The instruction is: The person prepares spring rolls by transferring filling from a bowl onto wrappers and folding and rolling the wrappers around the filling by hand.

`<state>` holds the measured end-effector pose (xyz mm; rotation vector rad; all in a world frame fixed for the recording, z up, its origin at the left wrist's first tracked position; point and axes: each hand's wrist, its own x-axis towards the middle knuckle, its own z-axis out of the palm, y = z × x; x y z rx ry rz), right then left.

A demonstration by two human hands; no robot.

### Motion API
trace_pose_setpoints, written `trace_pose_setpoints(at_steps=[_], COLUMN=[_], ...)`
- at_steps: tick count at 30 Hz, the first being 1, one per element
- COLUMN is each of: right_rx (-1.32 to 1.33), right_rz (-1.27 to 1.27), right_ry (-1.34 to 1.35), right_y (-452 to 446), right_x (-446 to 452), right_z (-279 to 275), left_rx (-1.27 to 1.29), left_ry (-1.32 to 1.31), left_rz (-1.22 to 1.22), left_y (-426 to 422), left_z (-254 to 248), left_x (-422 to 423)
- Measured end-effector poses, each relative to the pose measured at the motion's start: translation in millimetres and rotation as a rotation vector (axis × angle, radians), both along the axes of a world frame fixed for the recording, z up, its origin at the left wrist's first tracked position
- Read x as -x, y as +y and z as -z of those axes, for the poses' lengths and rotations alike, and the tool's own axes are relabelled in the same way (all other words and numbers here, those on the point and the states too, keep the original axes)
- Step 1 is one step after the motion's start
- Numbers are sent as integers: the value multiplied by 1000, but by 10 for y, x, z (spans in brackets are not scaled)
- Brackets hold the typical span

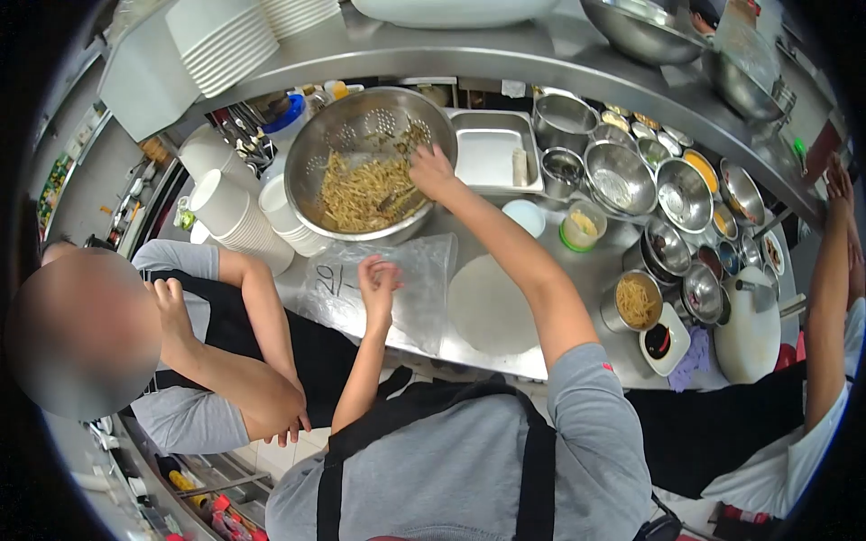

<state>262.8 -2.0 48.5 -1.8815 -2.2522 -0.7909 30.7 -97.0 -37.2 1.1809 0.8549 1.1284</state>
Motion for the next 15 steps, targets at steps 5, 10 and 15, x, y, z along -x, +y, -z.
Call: trace_pose_setpoints(at_steps=[5, 10, 15], right_rx=[457, 493, 410], right_rz=[-5, -140, -326], right_ry=[96, 462, 274], right_y=[29, -352, -177], right_x=[11, 226, 145], right_z=[-400, -831, -485], left_rx=[102, 168, 169], left_ry=[-259, -352, -394], left_rz=[-176, -197, -190], left_y=[338, 530, 607], left_z=[-208, -193, -170], left_x=[28, 2, -17])
